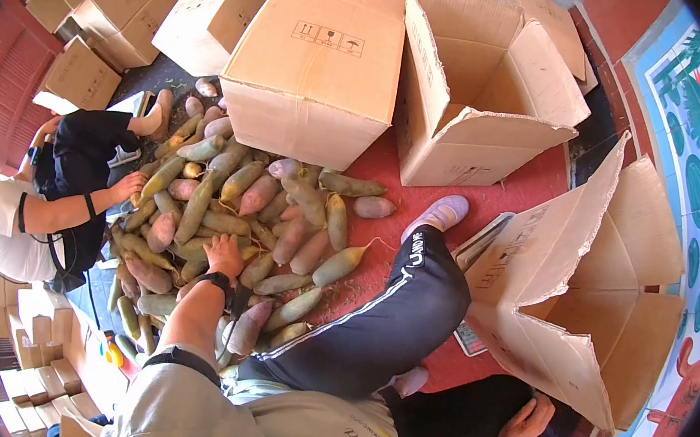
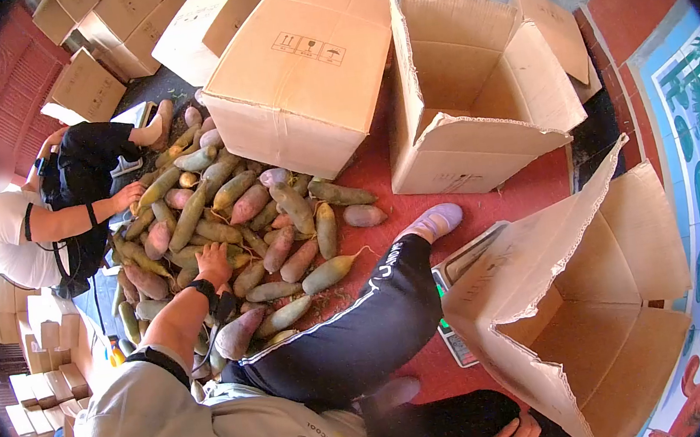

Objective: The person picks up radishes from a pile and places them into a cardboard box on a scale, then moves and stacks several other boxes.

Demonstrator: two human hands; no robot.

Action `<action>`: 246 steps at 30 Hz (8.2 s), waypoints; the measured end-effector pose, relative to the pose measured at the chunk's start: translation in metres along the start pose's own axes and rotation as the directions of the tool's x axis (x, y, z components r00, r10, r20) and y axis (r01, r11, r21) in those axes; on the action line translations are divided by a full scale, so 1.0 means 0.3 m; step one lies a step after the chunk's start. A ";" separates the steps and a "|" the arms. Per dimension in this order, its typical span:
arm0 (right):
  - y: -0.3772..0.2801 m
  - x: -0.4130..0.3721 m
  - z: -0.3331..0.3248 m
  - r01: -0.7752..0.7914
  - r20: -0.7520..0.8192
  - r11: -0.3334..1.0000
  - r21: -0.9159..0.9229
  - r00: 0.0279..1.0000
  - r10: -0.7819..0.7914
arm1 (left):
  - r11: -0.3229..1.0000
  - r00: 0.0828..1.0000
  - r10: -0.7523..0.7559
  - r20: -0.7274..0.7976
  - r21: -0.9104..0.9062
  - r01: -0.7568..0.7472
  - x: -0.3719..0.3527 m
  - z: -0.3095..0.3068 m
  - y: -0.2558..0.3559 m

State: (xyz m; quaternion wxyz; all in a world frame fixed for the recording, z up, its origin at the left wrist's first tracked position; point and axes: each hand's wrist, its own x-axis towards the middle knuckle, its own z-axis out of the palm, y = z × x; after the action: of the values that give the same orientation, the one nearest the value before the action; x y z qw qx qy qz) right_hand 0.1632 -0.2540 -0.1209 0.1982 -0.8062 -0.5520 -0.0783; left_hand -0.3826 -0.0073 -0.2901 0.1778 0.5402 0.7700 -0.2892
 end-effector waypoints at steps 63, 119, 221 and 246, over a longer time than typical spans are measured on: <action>-0.528 0.194 -0.449 0.595 -0.133 0.756 -0.272 0.754 -0.643 | -0.318 -0.458 0.588 -0.667 0.330 -0.889 -0.858 -0.672 0.559; 0.107 0.447 -0.369 -0.394 0.309 0.824 0.406 0.908 0.282 | -0.229 -0.194 0.596 -0.779 0.067 -0.971 -0.830 -0.465 0.993; -0.051 0.056 0.039 0.155 0.066 0.986 -0.058 0.986 -0.151 | 0.753 0.739 0.629 0.241 0.049 -0.656 -0.171 0.356 0.024; -0.042 0.064 0.045 0.105 0.085 0.994 -0.039 0.991 -0.101 | 0.853 0.755 0.205 -0.623 -0.263 -0.450 0.117 -0.157 0.261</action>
State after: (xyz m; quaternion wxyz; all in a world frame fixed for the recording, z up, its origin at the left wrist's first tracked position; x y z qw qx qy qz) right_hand 0.1576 -0.2282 -0.1236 0.1530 -0.7832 -0.5989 -0.0668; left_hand -0.3199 0.0677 -0.2942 0.0922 0.6828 0.7196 0.0864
